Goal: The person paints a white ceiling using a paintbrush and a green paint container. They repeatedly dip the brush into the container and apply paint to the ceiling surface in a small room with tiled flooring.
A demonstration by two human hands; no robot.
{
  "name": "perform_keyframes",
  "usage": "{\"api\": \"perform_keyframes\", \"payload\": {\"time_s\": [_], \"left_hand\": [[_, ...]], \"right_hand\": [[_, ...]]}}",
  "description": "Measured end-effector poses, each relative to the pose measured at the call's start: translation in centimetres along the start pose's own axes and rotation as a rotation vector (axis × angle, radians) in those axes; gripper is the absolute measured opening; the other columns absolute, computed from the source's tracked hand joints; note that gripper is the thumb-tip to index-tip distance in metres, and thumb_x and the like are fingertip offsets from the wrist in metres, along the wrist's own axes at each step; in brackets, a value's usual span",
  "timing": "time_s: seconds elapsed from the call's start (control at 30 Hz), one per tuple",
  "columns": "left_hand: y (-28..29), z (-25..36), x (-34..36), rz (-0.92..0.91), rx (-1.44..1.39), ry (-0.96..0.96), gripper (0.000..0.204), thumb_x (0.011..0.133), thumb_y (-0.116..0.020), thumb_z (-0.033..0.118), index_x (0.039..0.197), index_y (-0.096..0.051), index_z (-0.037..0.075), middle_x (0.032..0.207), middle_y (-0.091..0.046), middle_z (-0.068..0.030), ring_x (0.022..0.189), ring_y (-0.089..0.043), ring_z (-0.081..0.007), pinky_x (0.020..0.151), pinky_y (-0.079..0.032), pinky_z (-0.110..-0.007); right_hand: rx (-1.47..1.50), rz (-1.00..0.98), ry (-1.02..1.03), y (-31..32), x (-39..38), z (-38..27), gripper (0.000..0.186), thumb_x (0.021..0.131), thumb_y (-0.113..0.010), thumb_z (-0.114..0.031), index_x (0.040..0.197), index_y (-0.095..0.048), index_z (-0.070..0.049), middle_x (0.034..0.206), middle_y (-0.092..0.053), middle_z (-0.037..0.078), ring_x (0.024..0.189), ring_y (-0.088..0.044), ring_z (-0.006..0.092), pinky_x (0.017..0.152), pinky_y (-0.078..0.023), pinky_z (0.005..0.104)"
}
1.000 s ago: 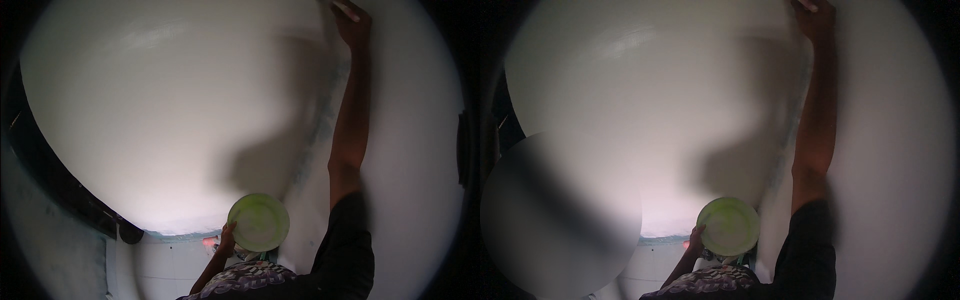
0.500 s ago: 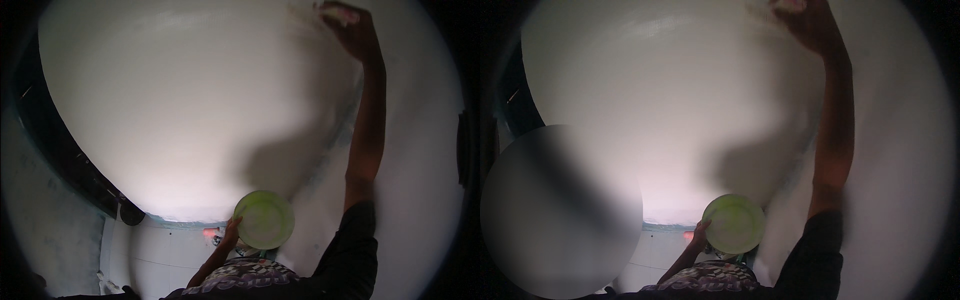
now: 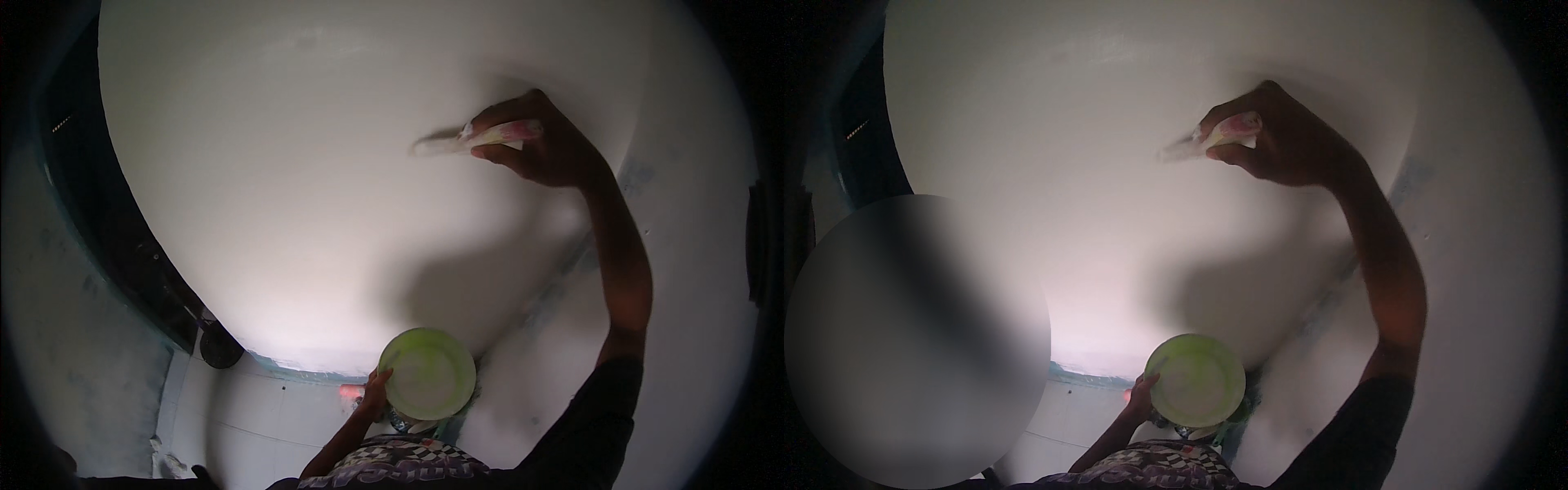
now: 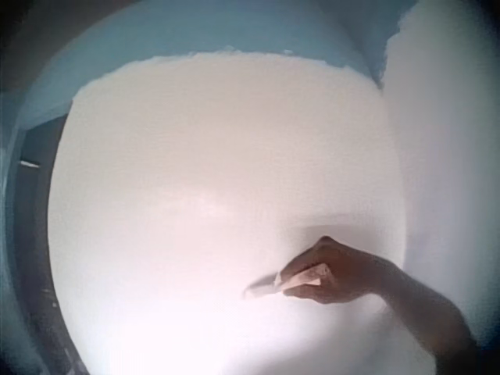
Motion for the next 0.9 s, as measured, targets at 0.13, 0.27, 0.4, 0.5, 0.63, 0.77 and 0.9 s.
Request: {"api": "perform_keyframes", "payload": {"time_s": [0.13,0.27,0.4,0.5,0.63,0.77,0.9], "left_hand": [[2.2,1.8,-0.2,0.032,-0.022,-0.015,0.05,0.089,-0.053,0.029,0.129,-0.048,-0.001,0.114,-0.059,-0.0144,0.103,-0.057,-0.0246,0.091,-0.045,-0.036],[5.6,2.7,-0.5,0.024,-0.016,-0.052,0.049,0.088,-0.053,0.027,0.128,-0.049,-0.002,0.113,-0.06,-0.0145,0.102,-0.058,-0.0252,0.09,-0.045,-0.036],[7.4,3.1,-0.3,0.031,-0.058,-0.021,0.047,0.089,-0.053,0.026,0.126,-0.05,-0.002,0.113,-0.06,-0.015,0.102,-0.059,-0.0252,0.089,-0.047,-0.036],[9.1,3.0,0.4,0.028,-0.113,-0.045,0.045,0.089,-0.054,0.026,0.125,-0.05,-0.002,0.113,-0.06,-0.0152,0.101,-0.059,-0.0247,0.088,-0.048,-0.037],[11.5,3.8,-0.8,0.028,-0.075,-0.05,0.045,0.09,-0.054,0.026,0.124,-0.051,-0.002,0.112,-0.06,-0.0153,0.101,-0.059,-0.0244,0.088,-0.048,-0.037],[14.6,3.1,0.4,0.043,-0.052,-0.037,0.045,0.089,-0.053,0.026,0.124,-0.051,-0.002,0.111,-0.061,-0.0149,0.101,-0.059,-0.0242,0.088,-0.047,-0.036],[14.9,4.2,0.0,0.041,0.004,-0.054,0.045,0.091,-0.051,0.025,0.127,-0.047,-0.003,0.115,-0.059,-0.0152,0.102,-0.059,-0.0255,0.09,-0.047,-0.036]], "right_hand": [[-0.105,0.113,0.001,1.5,6.1,1.0,0.025,0.077,-0.077,-0.021,0.097,-0.067,-0.009,0.094,-0.069,0.008,0.085,-0.068,0.0218,0.076,-0.054,0.0315],[-0.335,0.551,0.387,4.1,11.0,0.9,0.016,0.076,-0.071,0.0,0.091,-0.065,-0.001,0.074,-0.065,0.01,0.06,-0.061,0.0181,0.057,-0.05,0.0286],[-0.408,0.378,0.204,1.9,11.7,0.3,0.019,0.078,-0.07,-0.007,0.096,-0.065,-0.004,0.082,-0.065,0.008,0.068,-0.062,0.0208,0.061,-0.051,0.0306],[-0.54,0.235,0.413,-3.1,9.6,-3.6,0.031,0.077,-0.073,-0.009,0.106,-0.063,-0.008,0.095,-0.066,0.006,0.085,-0.064,0.0245,0.075,-0.05,0.0365],[0.058,-0.436,-0.195,-7.2,8.1,-10.2,0.023,0.081,-0.072,-0.024,0.103,-0.067,-0.018,0.093,-0.065,0.002,0.095,-0.057,0.0204,0.088,-0.048,0.0346],[-0.068,-0.225,-0.191,-7.3,10.4,-9.6,0.022,0.082,-0.072,-0.023,0.103,-0.068,-0.016,0.095,-0.066,0.002,0.097,-0.057,0.0192,0.091,-0.048,0.034],[-0.363,0.288,0.305,-2.2,15.3,-6.8,0.018,0.073,-0.066,-0.002,0.091,-0.064,-0.004,0.076,-0.063,0.009,0.068,-0.06,0.0211,0.063,-0.047,0.033]]}}
Point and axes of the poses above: each hand's wrist, its own x-axis towards the middle knuckle, its own y-axis out of the back of the hand, z = x × y, the point moved 1 cm from there along x, towards the middle knuckle
